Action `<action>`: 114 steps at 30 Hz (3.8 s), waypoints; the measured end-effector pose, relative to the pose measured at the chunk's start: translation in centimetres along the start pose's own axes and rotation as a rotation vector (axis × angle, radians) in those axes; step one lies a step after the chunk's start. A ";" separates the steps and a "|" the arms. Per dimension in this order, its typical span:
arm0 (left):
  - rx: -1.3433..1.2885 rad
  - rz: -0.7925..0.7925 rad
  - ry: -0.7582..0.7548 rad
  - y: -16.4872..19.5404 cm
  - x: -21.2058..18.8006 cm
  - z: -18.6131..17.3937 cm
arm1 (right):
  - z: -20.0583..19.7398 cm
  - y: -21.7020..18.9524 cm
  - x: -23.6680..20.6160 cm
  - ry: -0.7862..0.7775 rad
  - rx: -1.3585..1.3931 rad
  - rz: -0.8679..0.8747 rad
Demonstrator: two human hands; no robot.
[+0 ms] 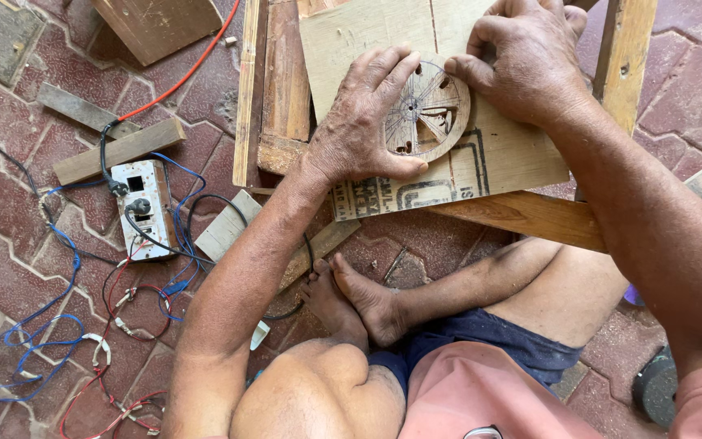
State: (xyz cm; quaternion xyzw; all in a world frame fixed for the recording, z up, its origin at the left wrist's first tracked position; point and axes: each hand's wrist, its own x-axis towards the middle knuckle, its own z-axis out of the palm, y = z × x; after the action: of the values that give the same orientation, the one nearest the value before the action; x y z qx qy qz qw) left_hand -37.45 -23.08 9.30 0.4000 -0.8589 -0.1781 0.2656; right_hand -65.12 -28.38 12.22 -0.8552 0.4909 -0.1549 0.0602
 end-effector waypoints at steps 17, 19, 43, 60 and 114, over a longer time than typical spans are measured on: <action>-0.024 0.029 -0.012 0.5 -0.8 -0.6 | -0.1 -0.3 0.0 -0.066 0.006 -0.006; -0.018 0.018 -0.016 0.7 -1.0 -0.6 | -0.2 -0.4 0.1 -0.083 0.016 0.009; 0.016 -0.055 0.011 1.1 -1.9 1.0 | 0.5 0.2 0.4 -0.094 -0.010 -0.030; 0.031 -0.085 0.008 1.1 -1.4 1.5 | 0.1 0.2 0.4 -0.056 -0.008 -0.041; 0.005 -0.010 -0.029 -0.4 -0.3 0.9 | 0.2 -0.1 0.3 -0.032 0.016 -0.006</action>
State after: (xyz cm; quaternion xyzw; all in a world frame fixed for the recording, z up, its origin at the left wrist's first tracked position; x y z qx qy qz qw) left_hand -37.56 -23.01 8.32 0.4022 -0.8612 -0.1829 0.2511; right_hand -64.88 -28.61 12.11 -0.8586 0.4860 -0.1453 0.0745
